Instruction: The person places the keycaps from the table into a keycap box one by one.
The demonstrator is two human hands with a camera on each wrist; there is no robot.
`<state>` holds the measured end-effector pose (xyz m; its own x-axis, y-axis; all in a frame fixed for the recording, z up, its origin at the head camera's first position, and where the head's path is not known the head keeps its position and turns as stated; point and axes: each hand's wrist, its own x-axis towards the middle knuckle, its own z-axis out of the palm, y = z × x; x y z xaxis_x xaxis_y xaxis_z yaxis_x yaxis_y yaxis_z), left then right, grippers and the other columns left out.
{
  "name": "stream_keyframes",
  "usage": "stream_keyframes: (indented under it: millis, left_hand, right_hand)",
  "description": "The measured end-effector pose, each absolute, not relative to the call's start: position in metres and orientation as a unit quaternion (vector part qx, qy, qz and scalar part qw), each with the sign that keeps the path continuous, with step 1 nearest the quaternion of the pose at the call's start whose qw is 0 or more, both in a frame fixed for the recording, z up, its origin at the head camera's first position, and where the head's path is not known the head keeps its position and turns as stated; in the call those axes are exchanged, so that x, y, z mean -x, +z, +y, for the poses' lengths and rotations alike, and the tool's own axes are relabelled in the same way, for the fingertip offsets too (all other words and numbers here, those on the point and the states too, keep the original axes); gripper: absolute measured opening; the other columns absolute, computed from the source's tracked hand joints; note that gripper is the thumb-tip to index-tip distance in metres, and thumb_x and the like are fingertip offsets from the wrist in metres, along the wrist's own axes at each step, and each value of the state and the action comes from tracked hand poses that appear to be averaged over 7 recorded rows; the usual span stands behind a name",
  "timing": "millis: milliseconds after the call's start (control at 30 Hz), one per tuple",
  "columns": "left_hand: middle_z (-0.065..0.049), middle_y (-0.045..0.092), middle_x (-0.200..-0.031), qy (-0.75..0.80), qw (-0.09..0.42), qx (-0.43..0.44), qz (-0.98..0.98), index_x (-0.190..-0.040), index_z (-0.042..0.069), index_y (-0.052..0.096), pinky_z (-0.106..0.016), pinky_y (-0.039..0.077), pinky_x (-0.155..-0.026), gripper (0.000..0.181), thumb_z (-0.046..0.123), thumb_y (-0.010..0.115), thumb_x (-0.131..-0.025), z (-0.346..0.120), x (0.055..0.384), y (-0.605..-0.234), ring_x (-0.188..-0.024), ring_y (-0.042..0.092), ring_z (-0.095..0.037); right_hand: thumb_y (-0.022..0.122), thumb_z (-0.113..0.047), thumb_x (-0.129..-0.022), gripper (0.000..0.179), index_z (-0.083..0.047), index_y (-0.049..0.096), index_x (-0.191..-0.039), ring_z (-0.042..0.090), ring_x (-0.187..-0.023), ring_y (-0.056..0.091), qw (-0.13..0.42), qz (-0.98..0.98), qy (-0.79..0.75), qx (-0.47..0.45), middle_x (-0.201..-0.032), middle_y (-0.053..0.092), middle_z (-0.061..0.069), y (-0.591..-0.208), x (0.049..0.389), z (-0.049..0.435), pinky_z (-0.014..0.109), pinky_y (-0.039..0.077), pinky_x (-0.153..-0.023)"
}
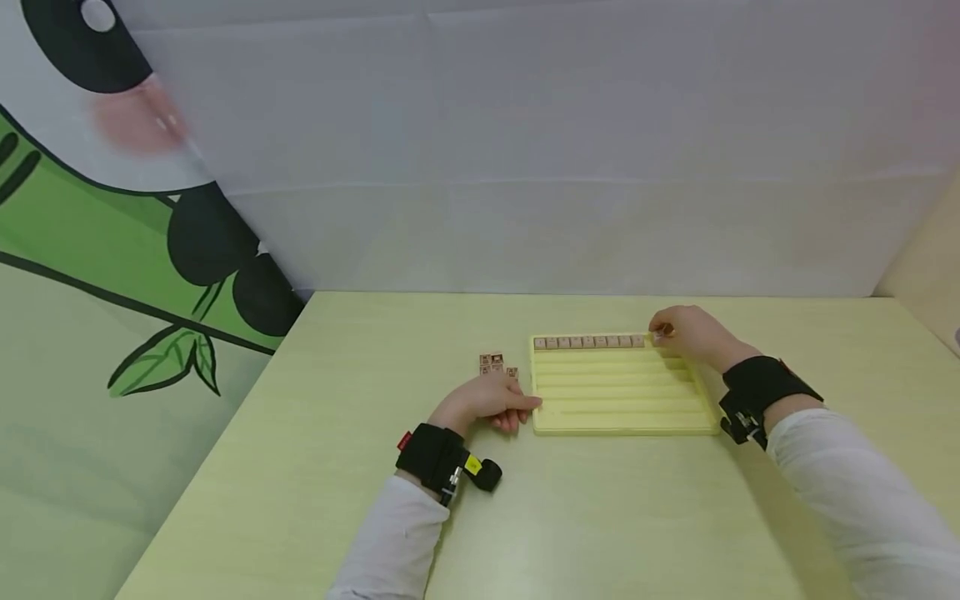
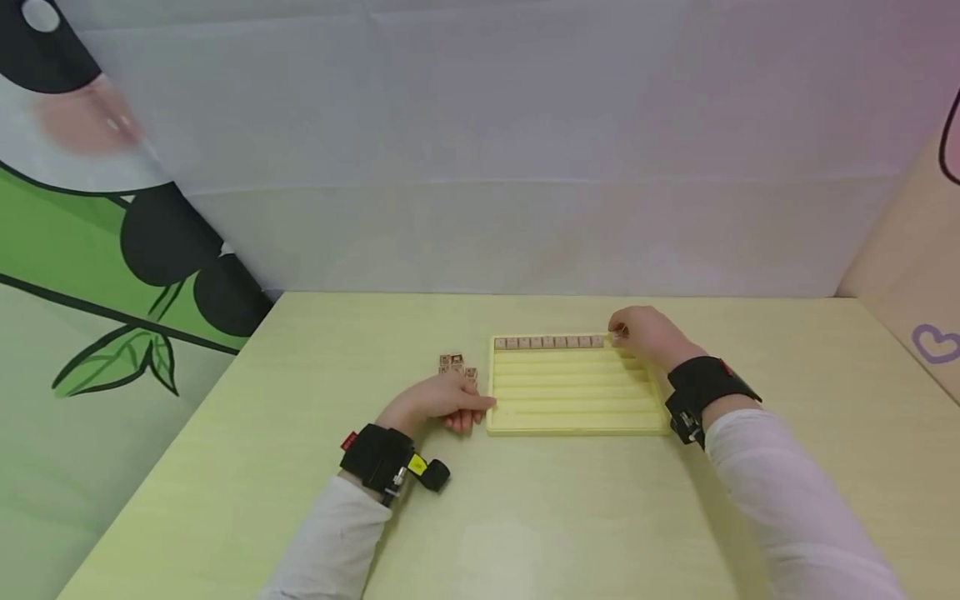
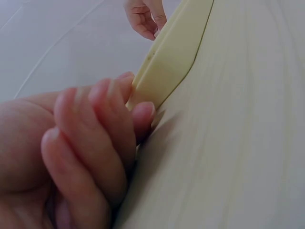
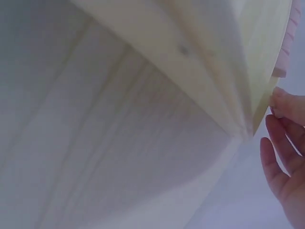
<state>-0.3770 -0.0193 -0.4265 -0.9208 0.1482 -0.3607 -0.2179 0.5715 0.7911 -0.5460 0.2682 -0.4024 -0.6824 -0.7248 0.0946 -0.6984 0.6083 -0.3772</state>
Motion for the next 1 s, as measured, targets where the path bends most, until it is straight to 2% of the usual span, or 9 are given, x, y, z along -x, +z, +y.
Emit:
stream_keyframes:
  millis: [233,667,1000]
  left_hand:
    - [0.002,0.054,-0.049,0.456,0.198,0.016,0.867,-0.063,0.009,0.063,-0.018,0.038,-0.042,0.037,0.031,0.062,-0.092,-0.024,0.369,-0.429,-0.041,0.048,-0.006]
    - [0.002,0.054,-0.049,0.451,0.211,0.0,0.867,-0.063,0.009,0.063,-0.018,0.037,-0.042,0.036,0.031,0.062,-0.092,-0.028,0.355,-0.431,-0.04,0.049,-0.006]
    - [0.003,0.054,-0.048,0.445,0.214,-0.014,0.87,-0.063,0.008,0.063,-0.018,0.037,-0.042,0.036,0.03,0.062,-0.092,-0.032,0.343,-0.434,-0.04,0.048,-0.005]
  right_hand:
    - [0.061,0.003,-0.087,0.017,0.006,0.064,-0.103,0.03,-0.085,0.056,0.006,0.893,-0.176,0.415,-0.094,0.06,0.018,-0.408,0.535,0.266,0.043,0.047,-0.078]
    - [0.066,0.002,-0.085,0.012,0.004,0.066,-0.097,0.025,-0.079,0.056,-0.011,0.898,-0.181,0.402,-0.087,0.058,0.012,-0.42,0.507,0.267,0.042,0.049,-0.076]
    - [0.063,0.003,-0.087,0.015,0.006,0.063,-0.101,0.028,-0.083,0.058,-0.004,0.901,-0.198,0.386,-0.09,0.058,0.014,-0.429,0.489,0.269,0.041,0.05,-0.075]
